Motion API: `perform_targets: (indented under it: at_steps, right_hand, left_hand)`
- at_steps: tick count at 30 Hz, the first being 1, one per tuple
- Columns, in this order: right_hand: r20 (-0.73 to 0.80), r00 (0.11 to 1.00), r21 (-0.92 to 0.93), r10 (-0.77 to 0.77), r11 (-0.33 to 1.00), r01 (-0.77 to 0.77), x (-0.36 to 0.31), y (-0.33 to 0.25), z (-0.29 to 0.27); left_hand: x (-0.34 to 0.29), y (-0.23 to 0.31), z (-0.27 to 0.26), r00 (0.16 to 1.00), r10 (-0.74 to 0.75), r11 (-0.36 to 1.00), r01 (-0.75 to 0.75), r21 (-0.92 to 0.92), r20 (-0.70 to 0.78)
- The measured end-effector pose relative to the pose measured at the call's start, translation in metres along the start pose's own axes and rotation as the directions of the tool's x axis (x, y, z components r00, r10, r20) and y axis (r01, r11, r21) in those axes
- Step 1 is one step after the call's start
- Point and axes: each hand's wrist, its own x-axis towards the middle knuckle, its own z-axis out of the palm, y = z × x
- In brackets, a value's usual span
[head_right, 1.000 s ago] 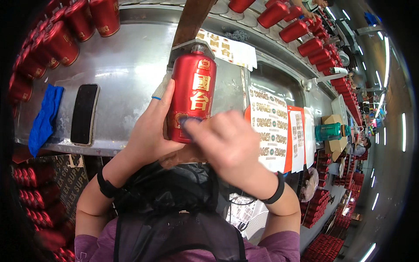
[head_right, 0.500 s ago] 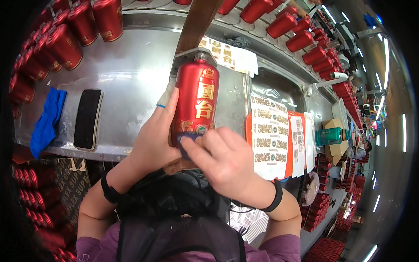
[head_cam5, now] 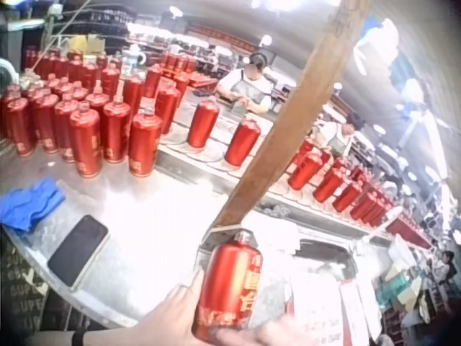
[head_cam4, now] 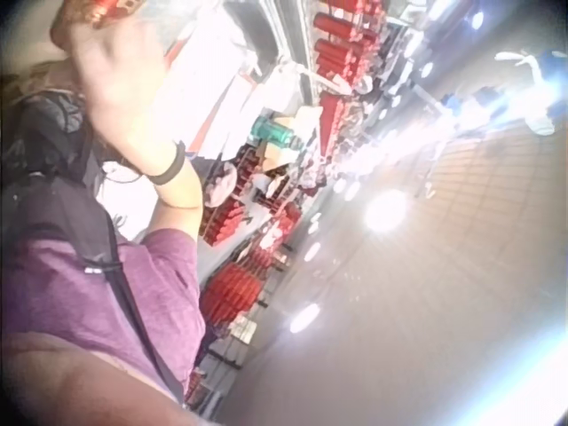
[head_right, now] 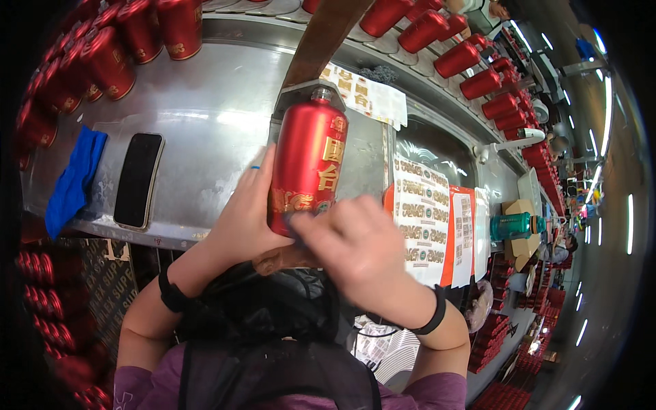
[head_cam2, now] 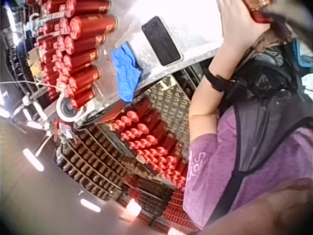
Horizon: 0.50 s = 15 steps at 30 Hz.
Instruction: Applying gold-colored labels and decorative stickers to red liquor bottles on an assembly line.
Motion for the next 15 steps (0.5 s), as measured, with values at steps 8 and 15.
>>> perform_targets:
  at_steps: [8, 15]
  right_hand:
    - [-0.080, 0.989, -0.099, 0.127, 0.986, -0.135, 0.007, -0.002, -0.003]
    - [-0.067, 0.997, -0.069, 0.046, 0.996, -0.050, 0.019, -0.007, -0.005]
  left_hand:
    - [-0.007, 0.009, -0.003, 0.999, -0.023, 0.983, 0.016, 0.184, 0.033]
    - [-0.011, 0.016, -0.010, 0.997, 0.073, 0.980, -0.070, 0.187, -0.009]
